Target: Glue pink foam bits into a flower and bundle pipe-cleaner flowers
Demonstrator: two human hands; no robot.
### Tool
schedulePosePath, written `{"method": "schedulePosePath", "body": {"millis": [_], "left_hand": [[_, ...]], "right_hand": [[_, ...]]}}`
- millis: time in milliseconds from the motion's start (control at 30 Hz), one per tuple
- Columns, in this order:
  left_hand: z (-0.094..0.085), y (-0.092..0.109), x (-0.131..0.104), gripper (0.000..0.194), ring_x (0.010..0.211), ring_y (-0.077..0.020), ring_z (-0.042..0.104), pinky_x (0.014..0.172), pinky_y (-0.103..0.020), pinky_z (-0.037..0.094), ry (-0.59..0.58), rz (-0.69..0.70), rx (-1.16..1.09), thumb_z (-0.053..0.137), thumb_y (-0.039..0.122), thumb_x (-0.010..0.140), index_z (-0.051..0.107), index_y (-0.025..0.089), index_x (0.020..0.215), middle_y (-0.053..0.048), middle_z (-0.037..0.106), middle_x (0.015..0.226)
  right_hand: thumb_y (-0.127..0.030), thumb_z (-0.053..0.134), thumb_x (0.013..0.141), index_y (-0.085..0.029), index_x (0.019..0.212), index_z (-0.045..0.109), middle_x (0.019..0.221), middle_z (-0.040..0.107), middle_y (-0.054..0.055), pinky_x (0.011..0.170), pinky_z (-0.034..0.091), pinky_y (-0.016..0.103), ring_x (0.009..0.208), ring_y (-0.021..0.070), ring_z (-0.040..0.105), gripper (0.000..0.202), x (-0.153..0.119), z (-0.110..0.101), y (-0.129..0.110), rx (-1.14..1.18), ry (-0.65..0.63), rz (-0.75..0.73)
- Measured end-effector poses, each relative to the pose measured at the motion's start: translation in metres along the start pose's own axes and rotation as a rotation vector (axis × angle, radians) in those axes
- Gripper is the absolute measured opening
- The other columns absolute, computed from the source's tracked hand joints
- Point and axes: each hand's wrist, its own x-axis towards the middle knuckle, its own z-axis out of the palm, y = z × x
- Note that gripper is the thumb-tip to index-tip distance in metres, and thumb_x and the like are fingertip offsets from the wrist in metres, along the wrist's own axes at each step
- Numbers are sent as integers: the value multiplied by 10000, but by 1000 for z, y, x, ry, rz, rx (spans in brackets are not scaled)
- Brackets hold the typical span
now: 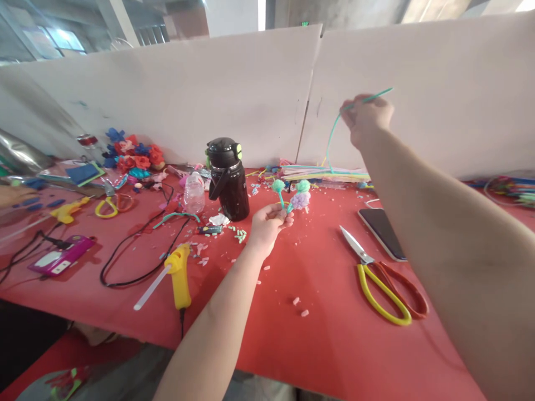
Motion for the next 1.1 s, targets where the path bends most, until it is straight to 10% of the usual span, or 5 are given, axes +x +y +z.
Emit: {"method": "schedulePosePath", "body": {"millis": [200, 533, 767, 1100], "left_hand": [[0, 0, 0, 120, 604, -107, 646, 736, -296, 555, 33, -3, 1, 709, -24, 801, 696, 96, 805, -55, 706, 678], [0, -5, 3, 123, 622, -124, 655, 764, -327, 563, 20, 28, 31, 757, -1, 771, 703, 106, 797, -48, 700, 683], [1, -3, -2, 129, 607, -110, 637, 785, -324, 554, 40, 126, 20, 793, 26, 776, 715, 126, 793, -26, 702, 691], [5, -9, -49, 216, 657, -125, 705, 780, -294, 565, 92, 317, -2, 881, 118, 732, 698, 148, 841, -20, 756, 720]], "right_hand": [[81, 407, 922, -184, 880, 547, 988, 676, 112, 798, 621, 325, 810, 120, 723, 302, -9, -9, 11, 217, 107, 211], [12, 256, 1020, -227, 908, 468, 1137, 691, 112, 909, 564, 250, 950, 66, 748, 339, -3, -28, -26, 307, 116, 87], [-121, 528, 1020, -201, 878, 593, 659, 521, -46, 451, 387, 185, 452, 50, 432, 176, -98, -56, -26, 109, -18, 46], [-252, 724, 712, -243, 970, 574, 655, 657, -11, 376, 294, 218, 407, 93, 443, 299, -291, -93, 18, 89, -404, 405]]}}
